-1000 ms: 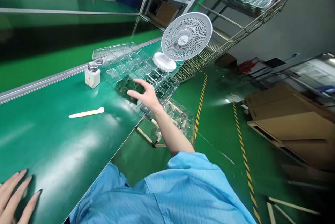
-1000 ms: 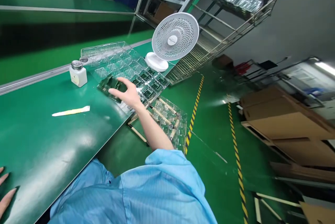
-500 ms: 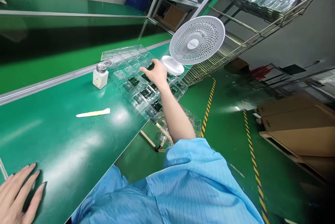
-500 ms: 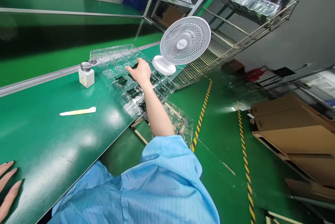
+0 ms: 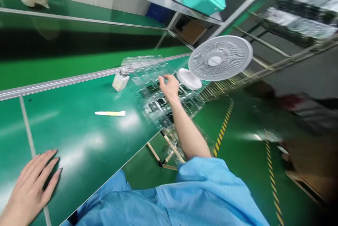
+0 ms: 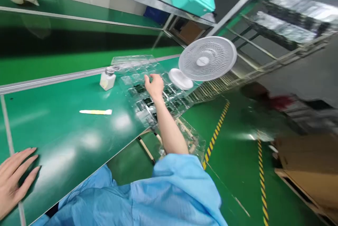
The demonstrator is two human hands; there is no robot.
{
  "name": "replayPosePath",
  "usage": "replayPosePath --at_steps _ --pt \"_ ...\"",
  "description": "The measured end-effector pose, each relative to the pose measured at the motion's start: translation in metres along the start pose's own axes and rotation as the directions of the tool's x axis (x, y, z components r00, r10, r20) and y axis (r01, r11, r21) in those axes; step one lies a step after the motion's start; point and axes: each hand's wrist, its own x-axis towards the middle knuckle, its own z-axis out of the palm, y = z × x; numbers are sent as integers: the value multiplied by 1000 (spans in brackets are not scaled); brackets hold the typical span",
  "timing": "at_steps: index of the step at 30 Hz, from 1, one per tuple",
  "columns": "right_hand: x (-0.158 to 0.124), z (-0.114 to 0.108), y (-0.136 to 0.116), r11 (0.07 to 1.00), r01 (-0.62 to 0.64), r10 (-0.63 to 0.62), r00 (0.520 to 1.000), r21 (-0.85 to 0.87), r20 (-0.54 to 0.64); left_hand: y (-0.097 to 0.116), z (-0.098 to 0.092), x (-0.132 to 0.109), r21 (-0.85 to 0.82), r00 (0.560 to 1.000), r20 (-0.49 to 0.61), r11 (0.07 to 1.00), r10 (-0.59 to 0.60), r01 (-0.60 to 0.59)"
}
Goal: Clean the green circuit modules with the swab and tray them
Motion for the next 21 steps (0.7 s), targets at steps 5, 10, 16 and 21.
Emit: replayPosePath --at_steps 5,10,16,21 --pt "-66 3 -39 846 482 -444 874 230 -199 -1 -4 36 34 997 -21 996 -81 81" --pt "-168 42 -69 520 707 -674 684 479 -278 -76 -38 69 225 926 -43 900 -374 374" --pt "-237 73 -75 340 838 -833 479 427 -278 -173 -102 119 262 665 -360 613 -654 745" --pt "-228 77 -82 373 818 -792 526 437 -309 -223 -126 178 186 499 -485 473 -718 861"
